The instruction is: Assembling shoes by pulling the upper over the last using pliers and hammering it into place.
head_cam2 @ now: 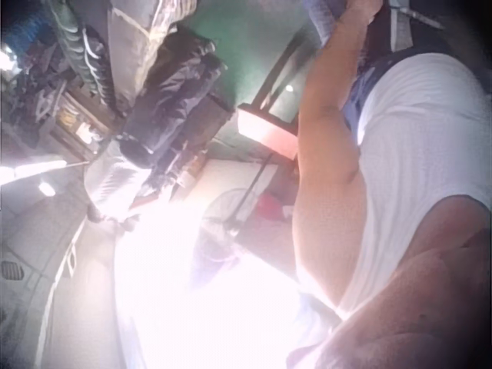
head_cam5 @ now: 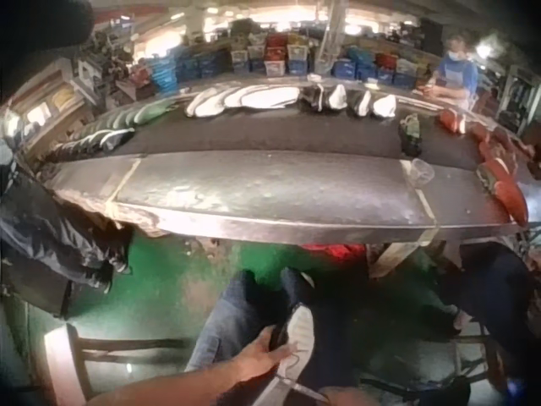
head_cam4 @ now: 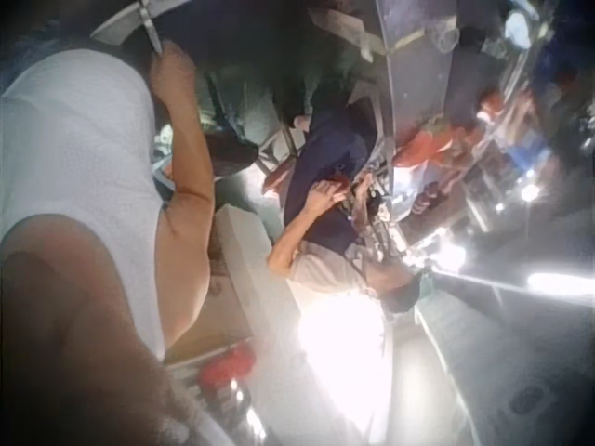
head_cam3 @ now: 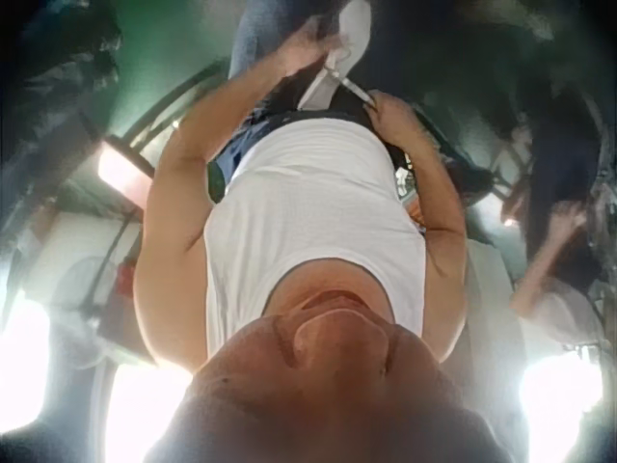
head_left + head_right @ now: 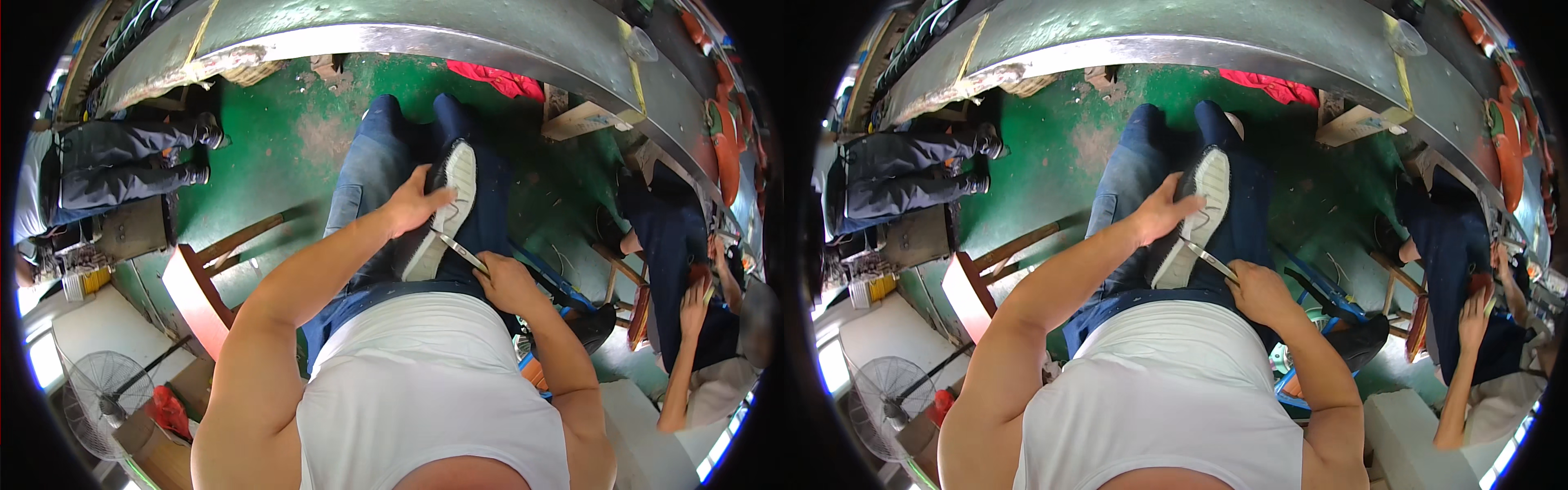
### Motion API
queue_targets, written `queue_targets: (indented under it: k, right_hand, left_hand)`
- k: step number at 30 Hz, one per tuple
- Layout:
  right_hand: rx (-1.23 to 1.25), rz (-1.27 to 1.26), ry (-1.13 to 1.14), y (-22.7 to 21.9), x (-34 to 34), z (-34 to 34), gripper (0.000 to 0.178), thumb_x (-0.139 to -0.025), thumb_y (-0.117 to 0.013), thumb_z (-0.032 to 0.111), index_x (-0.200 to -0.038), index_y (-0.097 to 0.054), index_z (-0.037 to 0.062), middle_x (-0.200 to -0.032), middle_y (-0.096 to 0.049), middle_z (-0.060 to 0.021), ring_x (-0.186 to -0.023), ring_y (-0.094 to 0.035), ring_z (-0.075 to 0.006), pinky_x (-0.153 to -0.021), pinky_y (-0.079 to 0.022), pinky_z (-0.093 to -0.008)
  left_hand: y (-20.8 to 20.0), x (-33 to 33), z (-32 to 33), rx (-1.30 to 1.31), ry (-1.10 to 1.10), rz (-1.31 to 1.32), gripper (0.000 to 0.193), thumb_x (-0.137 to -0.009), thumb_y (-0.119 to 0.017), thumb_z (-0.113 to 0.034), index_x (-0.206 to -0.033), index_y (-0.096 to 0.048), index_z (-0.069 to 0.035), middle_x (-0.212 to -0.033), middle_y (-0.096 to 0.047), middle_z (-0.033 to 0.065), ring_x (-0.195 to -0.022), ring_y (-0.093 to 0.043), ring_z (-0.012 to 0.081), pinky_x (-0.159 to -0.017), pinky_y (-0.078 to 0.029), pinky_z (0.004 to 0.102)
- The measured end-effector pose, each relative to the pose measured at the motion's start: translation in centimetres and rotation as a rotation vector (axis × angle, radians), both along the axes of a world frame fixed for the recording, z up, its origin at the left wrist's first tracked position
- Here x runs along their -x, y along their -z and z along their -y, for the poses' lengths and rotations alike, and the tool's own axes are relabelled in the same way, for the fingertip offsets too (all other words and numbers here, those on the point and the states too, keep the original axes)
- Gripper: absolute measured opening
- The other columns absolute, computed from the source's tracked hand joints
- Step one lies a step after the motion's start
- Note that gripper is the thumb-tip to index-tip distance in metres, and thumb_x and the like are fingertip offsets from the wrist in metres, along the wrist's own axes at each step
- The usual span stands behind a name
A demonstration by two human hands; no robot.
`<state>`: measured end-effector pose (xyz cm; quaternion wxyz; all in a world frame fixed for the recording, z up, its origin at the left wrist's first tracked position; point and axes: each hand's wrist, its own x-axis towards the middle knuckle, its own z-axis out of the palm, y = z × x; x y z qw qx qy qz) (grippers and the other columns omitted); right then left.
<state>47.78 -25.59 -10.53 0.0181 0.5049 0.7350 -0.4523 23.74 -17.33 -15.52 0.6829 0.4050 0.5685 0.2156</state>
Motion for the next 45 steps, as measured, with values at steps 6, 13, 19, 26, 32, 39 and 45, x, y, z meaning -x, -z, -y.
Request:
queue_targets:
  k: [6,13,19,26,32,39,45]
  right_hand:
    - [-0.202,0.040,-0.026,-1.1,-0.1,2.0,0.022,-0.091,-0.059,0.015,-0.106,-0.061,-0.0003,-0.092,-0.066,-0.0226,-0.086,-0.067,-0.0384,-0.079,-0.053,-0.0459]
    - [-0.087,0.082,-0.166,-0.8,-1.6,2.0,0.020,-0.093,-0.059,0.020,-0.099,-0.061,0.0012,-0.081,-0.065,-0.0175,-0.076,-0.068,-0.0310,-0.070,-0.054,-0.0435]
    - [0.571,-0.133,-0.270,1.2,-3.5,-3.5,0.027,-0.096,-0.060,0.025,-0.090,-0.063,-0.0012,-0.077,-0.069,-0.0108,-0.065,-0.065,-0.0231,-0.065,-0.053,-0.0358]
    - [0.429,-0.305,0.051,-2.1,-3.4,-2.6,0.032,-0.100,-0.057,0.028,-0.113,-0.060,-0.0012,-0.088,-0.070,-0.0078,-0.077,-0.068,-0.0136,-0.068,-0.054,-0.0299]
    - [0.043,-0.184,0.075,2.2,-0.7,0.3,0.035,-0.102,-0.050,0.033,-0.093,-0.058,-0.0005,-0.080,-0.066,-0.0255,-0.077,-0.065,-0.0446,-0.070,-0.051,-0.0485]
    - [0.197,-0.083,0.330,-0.2,-2.3,2.3,0.038,-0.102,-0.050,0.037,-0.093,-0.063,0.0019,-0.078,-0.070,-0.0141,-0.071,-0.069,-0.0263,-0.066,-0.053,-0.0369]
    - [-0.270,0.277,-0.119,-4.5,-0.3,0.1,0.044,-0.089,-0.067,0.045,-0.104,-0.068,0.0035,-0.101,-0.069,-0.0177,-0.096,-0.066,-0.0381,-0.079,-0.055,-0.0462]
  left_hand:
    - [-0.3,1.0,3.5,0.031,0.034,0.222,0.102,-0.088,-0.074,-0.021,-0.161,-0.003,-0.014,-0.158,-0.028,0.0190,-0.141,-0.037,0.0260,-0.116,-0.029,0.0346]
    - [-0.2,-1.6,5.0,-0.269,0.154,-0.364,0.100,-0.089,-0.071,-0.017,-0.160,0.000,-0.009,-0.154,-0.031,0.0246,-0.143,-0.034,0.0309,-0.116,-0.032,0.0372]
    - [-0.2,2.5,8.2,-0.232,0.398,-0.186,0.103,-0.092,-0.067,-0.031,-0.160,0.009,-0.014,-0.164,0.002,0.0267,-0.153,-0.001,0.0400,-0.123,-0.014,0.0441]
    - [1.2,1.2,9.2,-0.437,0.180,-0.364,0.103,-0.086,-0.071,-0.026,-0.160,-0.002,-0.011,-0.160,-0.014,0.0307,-0.150,-0.016,0.0448,-0.122,-0.021,0.0434]
    - [-2.1,2.0,7.4,-0.251,0.181,-0.244,0.102,-0.084,-0.076,-0.025,-0.160,-0.011,-0.006,-0.157,-0.029,0.0266,-0.145,-0.032,0.0351,-0.118,-0.028,0.0397]
    - [-9.9,5.1,5.7,-0.054,-0.368,0.844,0.077,-0.096,-0.067,-0.017,-0.158,-0.024,-0.005,-0.152,-0.044,0.0123,-0.132,-0.052,0.0221,-0.109,-0.045,0.0382]
    - [-13.3,2.4,-6.7,0.006,-0.354,1.072,0.071,-0.100,-0.039,-0.064,-0.141,-0.050,-0.007,-0.130,-0.061,0.0197,-0.114,-0.063,0.0380,-0.099,-0.051,0.0541]
